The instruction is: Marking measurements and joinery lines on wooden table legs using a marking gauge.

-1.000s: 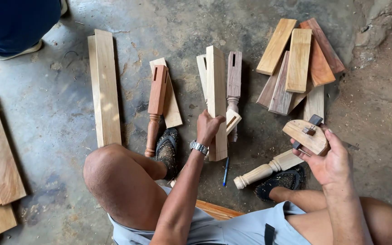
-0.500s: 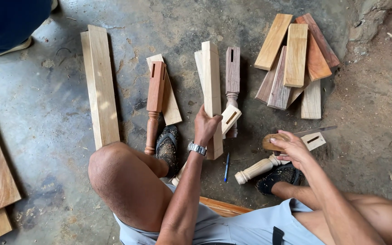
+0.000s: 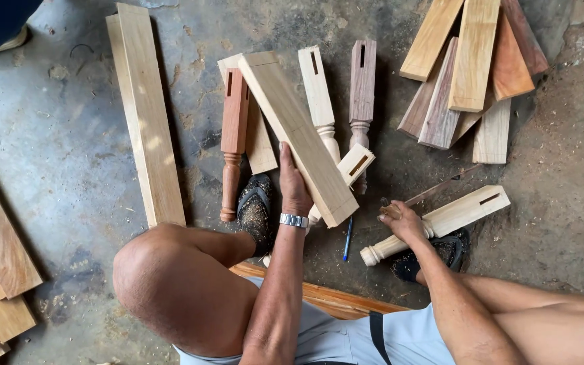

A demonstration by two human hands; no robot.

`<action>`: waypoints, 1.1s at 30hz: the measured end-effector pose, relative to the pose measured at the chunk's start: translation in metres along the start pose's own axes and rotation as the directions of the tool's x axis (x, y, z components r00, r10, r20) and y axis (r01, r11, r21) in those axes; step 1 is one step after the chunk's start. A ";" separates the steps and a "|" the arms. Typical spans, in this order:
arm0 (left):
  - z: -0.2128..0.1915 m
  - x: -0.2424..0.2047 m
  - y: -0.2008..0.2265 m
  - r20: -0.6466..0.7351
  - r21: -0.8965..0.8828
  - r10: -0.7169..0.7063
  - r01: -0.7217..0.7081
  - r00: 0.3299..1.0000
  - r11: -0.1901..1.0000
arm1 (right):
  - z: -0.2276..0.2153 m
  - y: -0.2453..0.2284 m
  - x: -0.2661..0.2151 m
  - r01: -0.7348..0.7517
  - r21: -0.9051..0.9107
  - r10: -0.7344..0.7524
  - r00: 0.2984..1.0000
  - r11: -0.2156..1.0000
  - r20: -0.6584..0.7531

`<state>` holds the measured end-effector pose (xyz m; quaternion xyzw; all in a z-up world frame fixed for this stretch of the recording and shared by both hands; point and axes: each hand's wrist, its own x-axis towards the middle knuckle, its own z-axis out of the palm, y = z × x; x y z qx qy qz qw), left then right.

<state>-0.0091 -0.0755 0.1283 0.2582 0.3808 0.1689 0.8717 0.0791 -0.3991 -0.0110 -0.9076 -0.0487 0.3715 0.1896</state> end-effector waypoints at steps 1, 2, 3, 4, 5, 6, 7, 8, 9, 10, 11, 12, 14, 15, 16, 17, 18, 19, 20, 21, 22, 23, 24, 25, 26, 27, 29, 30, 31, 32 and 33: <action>0.002 -0.001 0.008 -0.002 0.005 -0.006 0.006 1.000 1.000 | 0.002 0.000 0.005 -0.007 0.004 0.006 1.000 1.000 0.004; 0.001 -0.005 0.015 0.026 -0.020 0.102 -0.102 0.994 0.995 | 0.006 0.002 0.006 -0.004 0.074 0.005 1.000 0.997 -0.010; 0.001 -0.010 0.021 0.054 -0.047 0.209 -0.207 0.976 0.977 | 0.010 0.004 0.007 -0.001 0.143 0.005 1.000 0.990 -0.025; -0.004 -0.006 0.020 0.052 -0.040 0.205 -0.203 0.977 0.978 | 0.011 -0.001 0.004 -0.007 0.148 0.010 1.000 0.989 -0.021; -0.010 -0.003 0.019 0.110 -0.114 0.260 -0.248 0.959 0.962 | 0.011 -0.006 -0.001 -0.038 0.164 0.038 0.999 0.986 0.001; -0.013 0.002 0.018 0.168 -0.193 0.318 -0.286 0.933 0.939 | 0.009 -0.012 -0.004 -0.067 0.179 0.065 0.998 0.982 0.017; -0.015 0.001 0.019 0.172 -0.189 0.314 -0.282 0.934 0.941 | 0.015 -0.008 -0.001 -0.071 0.185 0.069 0.997 0.980 0.016; -0.016 0.001 0.018 0.169 -0.166 0.247 -0.220 0.954 0.961 | 0.018 -0.004 0.002 -0.055 0.276 0.050 0.998 0.960 0.025; -0.018 0.000 0.018 0.165 -0.143 0.179 -0.157 0.970 0.977 | 0.022 0.001 0.004 -0.039 0.365 0.030 0.999 0.930 0.031; -0.015 -0.001 0.017 0.173 -0.145 0.177 -0.153 0.969 0.978 | 0.026 0.009 0.010 -0.039 0.366 0.033 0.999 0.930 0.023; -0.013 -0.002 0.017 0.156 -0.120 0.164 -0.146 0.974 0.982 | 0.030 0.016 0.015 -0.014 0.418 0.009 1.000 0.908 0.014; -0.012 -0.004 0.018 0.135 -0.095 0.155 -0.142 0.979 0.985 | 0.034 0.022 0.021 0.013 0.467 -0.018 1.000 0.884 0.006; -0.012 -0.003 0.014 0.105 -0.079 0.157 -0.149 0.982 0.986 | 0.012 -0.005 -0.001 -0.060 0.426 0.056 0.998 0.903 0.021; -0.013 -0.004 0.013 0.071 -0.059 0.159 -0.155 0.985 0.986 | 0.002 -0.020 -0.013 -0.136 0.384 0.131 0.991 0.913 0.039; -0.009 -0.006 0.015 0.074 -0.061 0.166 -0.162 0.983 0.985 | -0.003 -0.021 -0.015 -0.128 0.384 0.124 0.992 0.914 0.035; -0.004 -0.008 0.018 0.048 0.013 0.172 -0.172 0.984 0.985 | -0.007 -0.022 -0.017 -0.136 0.436 0.137 0.990 0.889 0.028; 0.000 -0.011 0.021 0.022 0.084 0.184 -0.185 0.983 0.979 | -0.011 -0.025 -0.018 -0.138 0.486 0.146 0.989 0.863 0.023; 0.000 -0.012 0.024 0.024 0.080 0.195 -0.197 0.980 0.977 | -0.019 -0.031 -0.020 -0.126 0.486 0.134 0.991 0.865 0.018; 0.000 -0.014 0.027 0.054 0.162 0.196 -0.203 0.979 0.966 | -0.028 -0.037 -0.021 -0.111 0.542 0.139 0.990 0.833 -0.011; 0.001 -0.015 0.030 0.083 0.243 0.195 -0.210 0.977 0.947 | -0.037 -0.043 -0.023 -0.093 0.596 0.145 0.989 0.797 -0.039; -0.001 -0.016 0.035 0.086 0.237 0.201 -0.216 0.976 0.947 | -0.052 -0.057 -0.031 -0.085 0.593 0.139 0.989 0.800 -0.045; -0.003 -0.016 0.039 0.115 0.230 0.210 -0.231 0.971 0.945 | -0.068 -0.071 -0.039 -0.080 0.669 0.150 0.988 0.739 -0.047; -0.003 -0.017 0.040 0.149 0.226 0.210 -0.241 0.966 0.944 | -0.084 -0.081 -0.050 -0.076 0.742 0.168 0.984 0.666 -0.050; 0.004 -0.025 0.050 0.158 0.221 0.210 -0.242 0.965 0.945 | -0.104 -0.097 -0.054 -0.070 0.743 0.169 0.984 0.666 -0.060; 0.006 -0.039 0.057 0.128 0.152 0.001 -0.021 0.992 0.988 | -0.118 -0.108 -0.065 -0.033 0.792 0.150 0.986 0.610 -0.075; 0.008 -0.052 0.063 0.117 0.076 -0.209 0.201 0.971 0.977 | -0.133 -0.119 -0.074 0.005 0.835 0.133 0.987 0.550 -0.093; 0.010 -0.055 0.065 0.165 0.061 -0.243 0.236 0.956 0.970 | -0.157 -0.137 -0.092 0.022 0.864 0.123 0.988 0.503 -0.096; 0.014 -0.054 0.067 0.218 0.046 -0.266 0.263 0.939 0.964 | -0.171 -0.145 -0.100 0.049 0.889 0.104 0.989 0.454 -0.107; 0.016 -0.053 0.066 0.224 0.056 -0.274 0.268 0.935 0.962 | -0.179 -0.147 -0.107 0.051 0.893 0.112 0.987 0.446 -0.112; 0.017 -0.052 0.066 0.184 0.159 -0.329 0.303 0.926 0.940 | -0.187 -0.149 -0.113 0.128 0.907 0.022 0.989 0.402 -0.149; 0.018 -0.050 0.065 0.138 0.260 -0.379 0.336 0.915 0.905 | -0.194 -0.151 -0.119 0.201 0.915 -0.067 0.980 0.351 -0.189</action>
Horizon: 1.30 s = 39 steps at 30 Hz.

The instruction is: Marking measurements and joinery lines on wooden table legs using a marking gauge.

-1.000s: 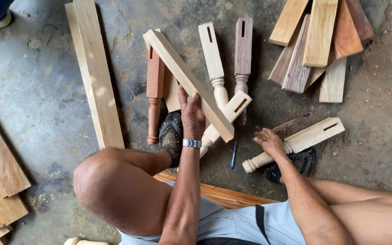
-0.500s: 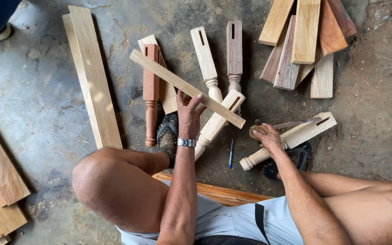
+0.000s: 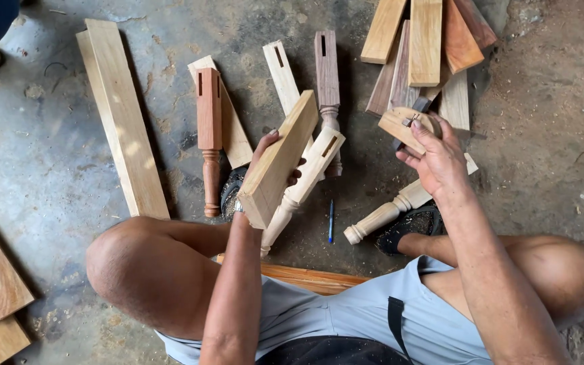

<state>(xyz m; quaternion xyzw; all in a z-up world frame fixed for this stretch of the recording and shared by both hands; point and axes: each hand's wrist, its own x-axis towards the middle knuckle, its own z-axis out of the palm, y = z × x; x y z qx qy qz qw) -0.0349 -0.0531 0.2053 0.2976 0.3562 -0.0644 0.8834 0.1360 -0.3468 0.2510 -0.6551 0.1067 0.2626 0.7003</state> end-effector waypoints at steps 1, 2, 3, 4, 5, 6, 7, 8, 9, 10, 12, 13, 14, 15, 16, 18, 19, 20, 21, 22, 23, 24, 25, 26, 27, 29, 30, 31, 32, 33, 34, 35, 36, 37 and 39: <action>0.004 -0.005 -0.001 -0.002 0.006 -0.006 0.006 1.000 1.000 | -0.001 -0.004 -0.009 -0.004 0.006 0.004 1.000 1.000 -0.005; 0.008 -0.010 -0.003 -0.042 0.126 -0.020 0.025 0.999 0.992 | -0.002 -0.008 -0.018 0.030 0.091 -0.035 0.998 0.995 0.058; 0.011 -0.016 -0.006 -0.088 0.238 -0.030 0.050 0.996 0.970 | -0.003 -0.012 -0.027 0.052 0.174 -0.074 0.990 0.983 0.120; 0.013 -0.022 -0.011 -0.095 0.240 -0.036 0.058 0.995 0.969 | -0.002 -0.015 -0.033 0.043 0.177 -0.065 0.991 0.983 0.119; 0.013 -0.027 -0.012 -0.109 0.354 -0.083 0.117 0.991 0.928 | 0.003 -0.017 -0.039 0.045 0.227 -0.089 0.978 0.973 0.187; 0.015 -0.033 -0.013 -0.127 0.461 -0.129 0.174 0.983 0.870 | 0.007 -0.019 -0.044 0.044 0.278 -0.117 0.961 0.960 0.252; 0.018 -0.038 -0.013 -0.127 0.476 -0.129 0.174 0.984 0.862 | 0.009 -0.020 -0.044 0.049 0.292 -0.124 0.962 0.955 0.244; 0.022 -0.042 -0.013 -0.138 0.474 -0.125 0.176 0.983 0.863 | 0.011 -0.021 -0.043 -0.025 0.389 -0.097 0.952 0.921 0.291; 0.026 -0.048 -0.017 -0.149 0.465 -0.127 0.183 0.981 0.866 | 0.010 -0.022 -0.044 -0.106 0.471 -0.070 0.938 0.876 0.340; 0.023 -0.043 -0.020 -0.148 0.473 -0.132 0.188 0.980 0.861 | 0.007 -0.024 -0.041 -0.103 0.479 -0.071 0.941 0.872 0.331; 0.013 -0.043 -0.035 -0.022 0.247 -0.145 0.146 0.989 0.958 | 0.001 -0.024 -0.040 -0.192 0.558 0.007 0.949 0.807 0.316; 0.013 -0.039 -0.036 -0.022 0.249 -0.144 0.145 0.989 0.958 | -0.004 -0.023 -0.038 -0.191 0.560 0.005 0.949 0.806 0.316; 0.012 -0.035 -0.037 -0.024 0.277 -0.119 0.121 0.993 0.953 | -0.008 -0.022 -0.038 -0.201 0.587 0.001 0.947 0.784 0.322; 0.012 -0.032 -0.039 -0.023 0.304 -0.094 0.096 0.995 0.948 | -0.012 -0.022 -0.037 -0.209 0.612 -0.003 0.945 0.763 0.327; 0.009 -0.029 -0.041 -0.020 0.305 -0.093 0.094 0.995 0.948 | -0.014 -0.024 -0.039 -0.206 0.612 -0.006 0.945 0.763 0.326; 0.001 -0.025 -0.049 -0.022 0.234 -0.104 0.106 0.994 0.966 | -0.016 -0.027 -0.043 -0.160 0.615 -0.118 0.915 0.772 0.386; 0.004 -0.026 -0.049 -0.021 0.229 -0.103 0.105 0.994 0.968 | -0.016 -0.027 -0.045 -0.161 0.612 -0.117 0.914 0.775 0.388; 0.006 -0.028 -0.049 -0.008 0.234 -0.111 0.109 0.994 0.966 | -0.016 -0.027 -0.048 -0.192 0.656 -0.145 0.895 0.730 0.423; 0.008 -0.029 -0.048 0.007 0.240 -0.116 0.111 0.993 0.965 | -0.015 -0.027 -0.049 -0.224 0.695 -0.177 0.872 0.683 0.456; 0.008 -0.030 -0.050 0.010 0.235 -0.112 0.107 0.994 0.966 | -0.013 -0.027 -0.050 -0.224 0.691 -0.178 0.871 0.687 0.458; 0.008 -0.033 -0.052 0.014 0.262 -0.098 0.091 0.995 0.961 | -0.010 -0.027 -0.050 -0.257 0.690 -0.154 0.867 0.677 0.474; 0.009 -0.035 -0.054 0.017 0.288 -0.084 0.076 0.996 0.955 | -0.007 -0.027 -0.050 -0.291 0.688 -0.130 0.862 0.665 0.490; 0.010 -0.036 -0.056 0.019 0.283 -0.081 0.072 0.997 0.956 | -0.003 -0.028 -0.050 -0.291 0.683 -0.129 0.860 0.670 0.494; 0.012 -0.036 -0.058 0.046 0.294 -0.047 0.031 0.998 0.955 | 0.002 -0.027 -0.050 -0.309 0.694 -0.090 0.876 0.650 0.474; 0.013 -0.038 -0.061 0.070 0.302 -0.014 -0.008 0.997 0.953 | 0.005 -0.027 -0.051 -0.328 0.706 -0.048 0.889 0.628 0.455; 0.019 -0.042 -0.062 0.120 0.194 -0.051 0.027 0.991 0.981 | 0.014 -0.034 -0.053 -0.296 0.647 -0.044 0.889 0.703 0.455; 0.022 -0.044 -0.062 0.174 0.094 -0.084 0.068 0.981 0.993 | 0.018 -0.037 -0.053 -0.259 0.588 -0.045 0.891 0.766 0.452; 0.024 -0.045 -0.062 0.175 0.092 -0.083 0.068 0.981 0.993 | 0.017 -0.034 -0.051 -0.259 0.586 -0.045 0.891 0.767 0.453; 0.026 -0.048 -0.063 0.223 0.035 -0.065 0.058 0.973 0.998 | 0.016 -0.031 -0.048 -0.231 0.573 -0.061 0.894 0.786 0.443; 0.029 -0.049 -0.064 0.273 -0.021 -0.043 0.051 0.961 0.998 | 0.013 -0.028 -0.046 -0.198 0.561 -0.080 0.898 0.804 0.433; 0.028 -0.049 -0.067 0.277 -0.021 -0.043 0.051 0.960 0.998 | 0.012 -0.026 -0.043 -0.195 0.561 -0.083 0.899 0.805 0.431; 0.027 -0.051 -0.070 0.306 -0.021 -0.039 0.048 0.951 0.999 | 0.010 -0.022 -0.040 -0.181 0.544 -0.085 0.900 0.819 0.428; 0.027 -0.052 -0.073 0.335 -0.020 -0.035 0.044 0.941 0.999 | 0.008 -0.019 -0.037 -0.168 0.528 -0.088 0.901 0.833 0.425; 0.024 -0.049 -0.079 0.340 -0.018 -0.037 0.046 0.940 0.999 | 0.008 -0.016 -0.035 -0.163 0.529 -0.091 0.903 0.833 0.421; 0.020 -0.044 -0.092 0.470 -0.200 -0.095 0.211 0.877 0.957 | 0.006 -0.009 -0.030 -0.146 0.476 -0.047 0.927 0.867 0.372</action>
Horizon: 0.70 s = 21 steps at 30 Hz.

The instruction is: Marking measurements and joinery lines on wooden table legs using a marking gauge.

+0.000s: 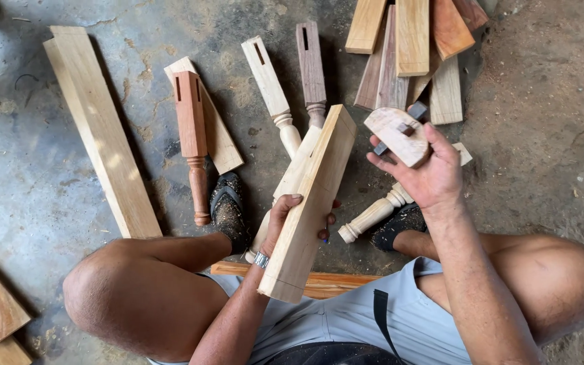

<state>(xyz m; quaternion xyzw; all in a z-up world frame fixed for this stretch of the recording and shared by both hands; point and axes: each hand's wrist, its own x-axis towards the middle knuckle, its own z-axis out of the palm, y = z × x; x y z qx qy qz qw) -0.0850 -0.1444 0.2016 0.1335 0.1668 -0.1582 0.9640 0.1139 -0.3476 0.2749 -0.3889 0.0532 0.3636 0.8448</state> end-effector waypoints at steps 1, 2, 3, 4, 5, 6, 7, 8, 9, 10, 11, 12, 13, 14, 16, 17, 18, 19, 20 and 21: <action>-0.001 0.001 -0.004 0.004 -0.001 -0.008 0.008 1.000 1.000 | -0.005 0.003 0.003 0.005 -0.001 -0.005 1.000 1.000 -0.007; -0.001 0.002 -0.009 0.078 -0.149 -0.016 0.027 0.997 0.988 | -0.011 0.006 0.004 -0.001 -0.056 -0.002 0.999 0.998 -0.046; -0.002 0.003 -0.014 0.151 -0.293 -0.013 0.057 0.988 0.954 | -0.017 0.009 0.006 -0.009 -0.110 0.000 0.996 0.994 -0.084; 0.007 0.001 -0.015 0.158 -0.293 -0.022 0.068 0.987 0.954 | -0.019 0.012 0.005 -0.003 -0.112 -0.008 0.996 0.994 -0.093; 0.015 0.000 -0.015 0.018 -0.123 -0.055 0.057 0.998 0.991 | -0.022 0.014 0.004 0.012 -0.159 -0.037 0.987 0.987 -0.157; 0.024 -0.001 -0.017 -0.119 0.053 -0.065 0.072 0.991 0.996 | -0.025 0.016 0.003 0.027 -0.208 -0.073 0.973 0.978 -0.220; 0.035 -0.004 -0.018 -0.109 0.053 -0.077 0.083 0.991 0.995 | -0.028 0.016 -0.002 0.035 -0.212 -0.085 0.969 0.977 -0.231; 0.048 -0.004 -0.018 -0.119 0.146 -0.021 0.038 0.993 0.989 | -0.030 0.014 -0.005 0.047 -0.241 -0.109 0.962 0.969 -0.250; 0.061 -0.005 -0.018 -0.123 0.237 0.037 -0.007 0.992 0.971 | -0.031 0.012 -0.007 0.059 -0.270 -0.134 0.954 0.961 -0.268; 0.055 0.000 -0.024 -0.107 0.236 0.030 -0.004 0.994 0.972 | -0.030 0.008 -0.010 0.070 -0.279 -0.148 0.951 0.958 -0.273; 0.048 0.005 -0.030 -0.091 0.228 0.006 0.015 0.996 0.974 | -0.029 0.005 -0.014 0.093 -0.280 -0.177 0.940 0.956 -0.292; 0.042 0.007 -0.039 -0.081 0.214 -0.021 0.038 0.997 0.976 | -0.029 0.003 -0.021 0.109 -0.279 -0.199 0.928 0.954 -0.315; 0.041 0.010 -0.047 -0.072 0.208 -0.031 0.045 0.997 0.977 | -0.032 0.004 -0.025 0.112 -0.287 -0.206 0.923 0.951 -0.324; 0.039 0.014 -0.052 -0.121 0.347 -0.004 0.046 0.993 0.937 | -0.034 0.003 -0.025 0.116 -0.285 -0.220 0.905 0.952 -0.364; 0.040 0.020 -0.060 -0.154 0.481 0.025 0.053 0.988 0.875 | -0.040 0.004 -0.026 0.131 -0.287 -0.245 0.880 0.949 -0.406; 0.041 0.020 -0.064 -0.184 0.503 -0.022 0.114 0.983 0.857 | -0.045 0.005 -0.026 0.127 -0.283 -0.251 0.850 0.951 -0.463; 0.042 0.019 -0.067 -0.219 0.523 -0.071 0.179 0.973 0.833 | -0.050 0.009 -0.027 0.120 -0.274 -0.252 0.816 0.954 -0.520; 0.048 0.019 -0.067 -0.214 0.528 -0.078 0.183 0.974 0.830 | -0.048 0.009 -0.029 0.128 -0.273 -0.259 0.811 0.953 -0.525; 0.054 0.018 -0.068 -0.215 0.521 -0.119 0.217 0.969 0.825 | -0.047 0.011 -0.031 0.099 -0.312 -0.266 0.787 0.945 -0.556; 0.059 0.017 -0.069 -0.217 0.515 -0.160 0.252 0.963 0.819 | -0.046 0.012 -0.032 0.069 -0.349 -0.274 0.763 0.935 -0.586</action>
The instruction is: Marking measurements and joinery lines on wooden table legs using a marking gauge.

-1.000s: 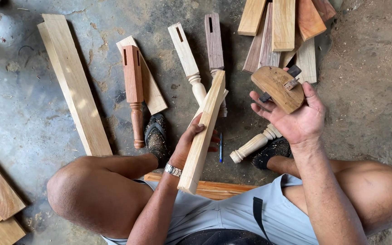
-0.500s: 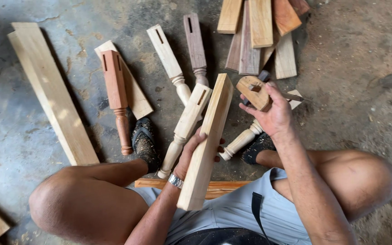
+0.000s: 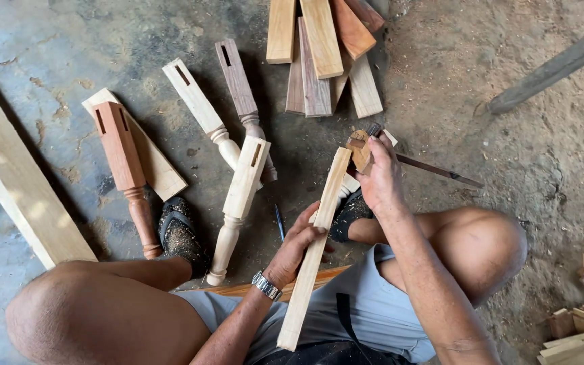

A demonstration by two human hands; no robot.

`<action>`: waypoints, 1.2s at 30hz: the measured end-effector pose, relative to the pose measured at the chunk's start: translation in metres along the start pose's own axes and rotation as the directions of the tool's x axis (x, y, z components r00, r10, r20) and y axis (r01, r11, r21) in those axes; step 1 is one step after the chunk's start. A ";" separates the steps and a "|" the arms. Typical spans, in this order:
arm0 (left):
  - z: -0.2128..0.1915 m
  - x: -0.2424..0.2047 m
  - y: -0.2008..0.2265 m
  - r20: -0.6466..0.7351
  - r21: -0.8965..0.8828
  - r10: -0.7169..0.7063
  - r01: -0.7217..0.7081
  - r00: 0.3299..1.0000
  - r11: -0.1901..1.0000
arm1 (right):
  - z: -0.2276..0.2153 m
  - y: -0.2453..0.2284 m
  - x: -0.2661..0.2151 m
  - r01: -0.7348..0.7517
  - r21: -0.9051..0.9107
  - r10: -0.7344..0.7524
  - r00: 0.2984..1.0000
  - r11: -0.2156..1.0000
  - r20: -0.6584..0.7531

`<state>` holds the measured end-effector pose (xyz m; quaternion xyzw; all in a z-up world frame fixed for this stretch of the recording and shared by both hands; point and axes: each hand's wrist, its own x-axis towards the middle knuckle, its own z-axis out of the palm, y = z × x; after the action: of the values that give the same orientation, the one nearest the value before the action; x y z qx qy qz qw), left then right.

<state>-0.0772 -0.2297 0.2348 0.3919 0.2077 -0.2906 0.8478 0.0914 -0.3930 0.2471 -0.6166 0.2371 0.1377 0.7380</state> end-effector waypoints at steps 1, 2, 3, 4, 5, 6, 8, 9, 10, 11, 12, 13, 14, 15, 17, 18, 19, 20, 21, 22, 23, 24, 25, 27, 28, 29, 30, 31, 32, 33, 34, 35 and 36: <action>-0.003 0.005 -0.008 0.003 0.000 -0.004 0.004 1.000 1.000 | -0.005 0.005 0.000 0.000 0.000 0.000 1.000 1.000 -0.005; -0.006 0.010 -0.015 -0.001 0.102 0.084 -0.084 0.996 0.991 | -0.009 0.010 0.001 0.034 -0.015 -0.034 0.999 0.999 0.000; -0.008 0.015 -0.023 0.004 0.200 0.174 -0.171 0.985 0.965 | -0.013 0.014 0.002 0.068 -0.031 -0.068 0.998 0.997 0.007; -0.007 0.017 -0.024 0.006 0.198 0.172 -0.170 0.985 0.965 | -0.026 0.030 0.010 0.068 -0.033 -0.068 0.998 0.997 0.005; -0.007 0.020 -0.024 -0.005 0.225 0.163 -0.158 0.987 0.961 | -0.037 0.045 0.019 0.156 -0.084 -0.154 0.988 0.984 0.029; -0.006 0.023 -0.023 -0.016 0.252 0.154 -0.145 0.988 0.957 | -0.048 0.059 0.028 0.244 -0.132 -0.238 0.970 0.961 0.058; 0.002 0.029 -0.018 -0.084 0.231 0.160 -0.137 0.983 0.963 | -0.033 0.052 0.015 0.185 -0.106 -0.181 0.983 0.977 0.042; 0.005 0.032 -0.015 -0.150 0.212 0.166 -0.132 0.975 0.968 | -0.025 0.049 0.009 0.127 -0.079 -0.125 0.992 0.989 0.028; 0.012 0.027 -0.002 -0.154 0.209 0.165 -0.131 0.974 0.969 | -0.018 0.045 0.003 0.124 -0.081 -0.122 0.992 0.989 0.031; 0.019 0.022 0.010 -0.231 0.262 0.116 -0.053 0.966 0.964 | -0.010 0.040 -0.003 0.098 -0.044 -0.097 0.995 0.994 0.033; 0.026 0.017 0.023 -0.309 0.307 0.069 0.030 0.949 0.951 | -0.002 0.036 -0.008 0.071 -0.007 -0.071 0.997 0.997 0.037; 0.024 0.020 0.022 -0.314 0.300 0.073 0.026 0.947 0.954 | -0.003 0.042 -0.004 0.070 -0.013 -0.069 0.997 0.997 0.045; 0.022 0.022 0.021 -0.310 0.350 0.103 0.013 0.945 0.937 | -0.004 0.048 0.000 0.128 -0.010 -0.128 0.990 0.992 0.063; 0.019 0.023 0.019 -0.306 0.400 0.128 0.005 0.943 0.917 | -0.006 0.056 0.002 0.182 -0.005 -0.181 0.980 0.983 0.079; 0.006 0.035 0.007 -0.229 0.407 0.194 -0.087 0.954 0.909 | 0.004 0.051 -0.005 0.249 -0.077 -0.241 0.966 0.966 0.099; -0.001 0.041 0.001 -0.143 0.413 0.258 -0.179 0.956 0.893 | 0.009 0.049 -0.009 0.319 -0.143 -0.305 0.945 0.937 0.116; 0.000 0.040 0.006 -0.145 0.410 0.258 -0.180 0.955 0.894 | 0.009 0.052 -0.006 0.318 -0.146 -0.303 0.946 0.937 0.118; 0.002 0.040 0.011 -0.128 0.394 0.254 -0.186 0.959 0.900 | 0.009 0.054 -0.004 0.287 -0.119 -0.276 0.956 0.951 0.097; 0.003 0.040 0.016 -0.108 0.379 0.249 -0.191 0.963 0.905 | 0.009 0.057 -0.001 0.256 -0.091 -0.250 0.966 0.962 0.073; 0.007 0.036 0.022 -0.108 0.376 0.248 -0.191 0.963 0.907 | 0.012 0.057 -0.002 0.255 -0.094 -0.249 0.966 0.962 0.074; 0.011 0.032 0.028 -0.171 0.391 0.191 -0.111 0.967 0.914 | 0.014 0.058 -0.003 0.271 -0.097 -0.262 0.960 0.958 0.098; 0.014 0.029 0.034 -0.234 0.402 0.133 -0.029 0.963 0.915 | 0.016 0.059 -0.004 0.287 -0.100 -0.274 0.954 0.953 0.122; 0.009 0.036 0.025 -0.235 0.398 0.129 -0.026 0.963 0.917 | 0.017 0.059 -0.006 0.283 -0.103 -0.270 0.955 0.954 0.122; -0.001 0.049 0.010 -0.199 0.316 0.269 -0.198 0.942 0.928 | 0.023 0.058 -0.009 0.237 -0.138 -0.223 0.969 0.962 0.104; -0.004 0.053 0.008 -0.202 0.315 0.269 -0.198 0.942 0.928 | 0.025 0.060 -0.007 0.235 -0.138 -0.221 0.969 0.962 0.106; -0.007 0.055 0.006 -0.204 0.274 0.290 -0.230 0.935 0.934 | 0.028 0.062 -0.005 0.240 -0.142 -0.223 0.966 0.960 0.128; -0.009 0.059 0.004 -0.207 0.233 0.311 -0.262 0.928 0.937 | 0.030 0.064 -0.003 0.246 -0.145 -0.224 0.963 0.958 0.150; -0.010 0.059 0.006 -0.210 0.234 0.309 -0.260 0.928 0.937 | 0.032 0.063 0.001 0.243 -0.144 -0.222 0.964 0.959 0.150; -0.011 0.060 0.008 -0.242 0.228 0.266 -0.212 0.933 0.950 | 0.033 0.062 0.005 0.201 -0.201 -0.173 0.974 0.959 0.146; -0.011 0.061 0.009 -0.275 0.217 0.220 -0.162 0.936 0.963 | 0.033 0.062 0.009 0.156 -0.261 -0.123 0.983 0.953 0.139; -0.012 0.063 0.007 -0.279 0.215 0.217 -0.159 0.935 0.964 | 0.035 0.060 0.010 0.152 -0.262 -0.118 0.983 0.953 0.140; -0.013 0.065 0.004 -0.289 0.266 0.213 -0.136 0.933 0.954 | 0.038 0.057 0.010 0.071 -0.213 -0.047 0.992 0.975 0.116; -0.014 0.067 0.002 -0.299 0.316 0.210 -0.111 0.931 0.942 | 0.040 0.055 0.011 -0.011 -0.161 0.026 0.995 0.987 0.095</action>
<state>-0.0281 -0.2400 0.1890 0.5720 0.2674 -0.1778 0.7548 0.0805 -0.3437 0.2000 -0.6643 0.1949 0.1929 0.6953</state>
